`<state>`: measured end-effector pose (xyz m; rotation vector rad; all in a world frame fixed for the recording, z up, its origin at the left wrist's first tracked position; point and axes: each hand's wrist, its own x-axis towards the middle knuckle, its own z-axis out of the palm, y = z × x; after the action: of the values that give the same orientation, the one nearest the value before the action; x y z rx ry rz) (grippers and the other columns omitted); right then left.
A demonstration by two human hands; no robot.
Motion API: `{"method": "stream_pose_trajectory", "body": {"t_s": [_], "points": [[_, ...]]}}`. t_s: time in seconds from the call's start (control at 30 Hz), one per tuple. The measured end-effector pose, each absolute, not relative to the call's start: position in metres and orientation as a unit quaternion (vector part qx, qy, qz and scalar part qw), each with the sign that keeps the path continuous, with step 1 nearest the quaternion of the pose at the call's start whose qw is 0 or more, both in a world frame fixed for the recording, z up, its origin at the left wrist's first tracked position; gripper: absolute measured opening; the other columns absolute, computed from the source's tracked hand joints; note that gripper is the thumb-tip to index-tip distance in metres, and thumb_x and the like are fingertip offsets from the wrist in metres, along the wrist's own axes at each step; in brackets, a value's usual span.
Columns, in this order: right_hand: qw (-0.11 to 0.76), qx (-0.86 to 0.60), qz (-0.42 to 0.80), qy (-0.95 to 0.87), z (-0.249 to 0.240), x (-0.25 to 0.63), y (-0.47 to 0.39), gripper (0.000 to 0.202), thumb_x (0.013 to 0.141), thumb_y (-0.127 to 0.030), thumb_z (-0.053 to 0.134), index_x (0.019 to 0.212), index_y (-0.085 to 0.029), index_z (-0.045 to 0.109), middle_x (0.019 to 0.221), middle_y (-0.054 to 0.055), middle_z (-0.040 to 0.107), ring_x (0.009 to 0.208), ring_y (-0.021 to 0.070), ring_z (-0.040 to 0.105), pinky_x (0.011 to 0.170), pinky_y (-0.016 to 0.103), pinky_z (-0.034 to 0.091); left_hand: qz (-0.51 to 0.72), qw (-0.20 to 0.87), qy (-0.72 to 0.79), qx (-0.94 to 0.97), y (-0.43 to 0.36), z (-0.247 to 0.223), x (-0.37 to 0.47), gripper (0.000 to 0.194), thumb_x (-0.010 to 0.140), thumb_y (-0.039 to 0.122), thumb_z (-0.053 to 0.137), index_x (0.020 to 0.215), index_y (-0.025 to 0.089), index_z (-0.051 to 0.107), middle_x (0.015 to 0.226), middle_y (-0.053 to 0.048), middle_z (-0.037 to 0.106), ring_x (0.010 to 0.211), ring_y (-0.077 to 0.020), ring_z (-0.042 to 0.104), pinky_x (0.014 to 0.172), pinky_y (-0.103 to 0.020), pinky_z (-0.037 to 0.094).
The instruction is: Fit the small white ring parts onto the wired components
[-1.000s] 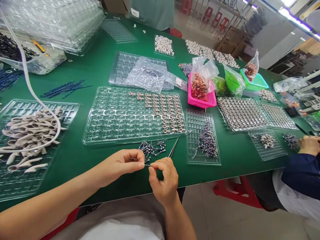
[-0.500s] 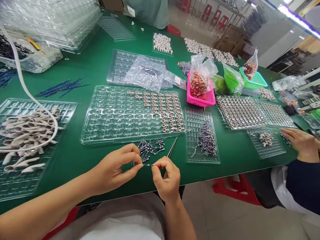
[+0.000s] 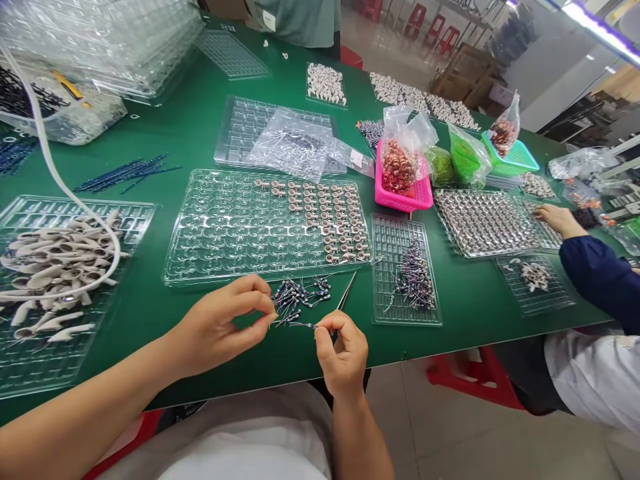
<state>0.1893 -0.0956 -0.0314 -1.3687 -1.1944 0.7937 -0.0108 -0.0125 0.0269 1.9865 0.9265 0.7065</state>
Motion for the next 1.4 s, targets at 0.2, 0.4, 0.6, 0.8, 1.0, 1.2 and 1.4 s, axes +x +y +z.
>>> {"method": "stream_pose_trajectory", "body": {"t_s": [0.2, 0.4, 0.6, 0.8, 1.0, 1.2, 1.4], "points": [[0.567, -0.584, 0.327, -0.481, -0.035, 0.189, -0.095, 0.012, 0.088, -0.025, 0.059, 0.079, -0.019, 0.061, 0.073, 0.000, 0.057, 0.065, 0.0122, 0.052, 0.056, 0.024, 0.043, 0.221, 0.669, 0.421, 0.571, -0.005, 0.025, -0.013, 0.016, 0.084, 0.028, 0.053, 0.096, 0.018, 0.058, 0.082, -0.001, 0.052, 0.070, -0.0128, 0.047, 0.060, -0.024, 0.041], [0.569, -0.593, 0.315, -0.475, -0.035, 0.187, -0.094, 0.012, 0.087, -0.026, 0.059, 0.078, -0.019, 0.061, 0.073, 0.001, 0.057, 0.066, 0.0128, 0.052, 0.056, 0.025, 0.043, 0.202, 0.757, 0.387, 0.486, -0.006, 0.013, -0.010, 0.036, 0.076, 0.019, 0.049, 0.111, 0.015, 0.058, 0.091, -0.005, 0.057, 0.071, -0.0134, 0.052, 0.064, -0.028, 0.046], [0.580, -0.596, 0.277, -0.481, -0.035, 0.185, -0.094, 0.008, 0.088, -0.023, 0.059, 0.081, -0.019, 0.061, 0.075, 0.001, 0.058, 0.067, 0.0128, 0.054, 0.057, 0.025, 0.044, 0.205, 0.711, 0.385, 0.551, -0.017, 0.013, 0.000, 0.030, 0.092, 0.030, 0.046, 0.115, 0.015, 0.057, 0.100, -0.008, 0.065, 0.067, -0.0126, 0.059, 0.060, -0.028, 0.052], [0.592, -0.563, 0.234, -0.526, -0.031, 0.183, -0.094, 0.007, 0.088, -0.015, 0.059, 0.086, -0.022, 0.062, 0.077, 0.001, 0.058, 0.071, 0.0141, 0.055, 0.061, 0.028, 0.045, 0.207, 0.679, 0.420, 0.566, -0.021, 0.014, 0.006, 0.021, 0.086, 0.028, 0.058, 0.104, 0.017, 0.058, 0.093, -0.005, 0.070, 0.068, -0.0129, 0.065, 0.053, -0.023, 0.052], [0.575, -0.550, 0.203, -0.571, -0.029, 0.182, -0.095, 0.013, 0.086, -0.011, 0.059, 0.092, -0.023, 0.062, 0.078, 0.001, 0.061, 0.073, 0.0151, 0.057, 0.063, 0.030, 0.047, 0.215, 0.655, 0.427, 0.585, -0.020, 0.011, 0.006, 0.016, 0.085, 0.029, 0.062, 0.095, 0.017, 0.061, 0.084, -0.002, 0.069, 0.065, -0.0122, 0.065, 0.052, -0.021, 0.053], [0.558, -0.557, 0.189, -0.585, -0.029, 0.183, -0.095, 0.013, 0.087, -0.011, 0.059, 0.093, -0.022, 0.061, 0.079, 0.001, 0.062, 0.073, 0.0145, 0.058, 0.062, 0.029, 0.048, 0.215, 0.657, 0.433, 0.579, -0.021, 0.015, 0.006, 0.015, 0.084, 0.029, 0.063, 0.093, 0.017, 0.062, 0.085, -0.002, 0.071, 0.064, -0.0117, 0.065, 0.051, -0.021, 0.053], [0.559, -0.547, 0.192, -0.592, -0.028, 0.182, -0.094, 0.018, 0.085, -0.007, 0.060, 0.094, -0.022, 0.061, 0.079, 0.000, 0.061, 0.073, 0.0131, 0.057, 0.063, 0.027, 0.047, 0.212, 0.658, 0.431, 0.579, -0.021, 0.016, 0.006, 0.015, 0.084, 0.029, 0.064, 0.093, 0.017, 0.062, 0.087, -0.003, 0.072, 0.064, -0.0118, 0.065, 0.051, -0.020, 0.053]]}}
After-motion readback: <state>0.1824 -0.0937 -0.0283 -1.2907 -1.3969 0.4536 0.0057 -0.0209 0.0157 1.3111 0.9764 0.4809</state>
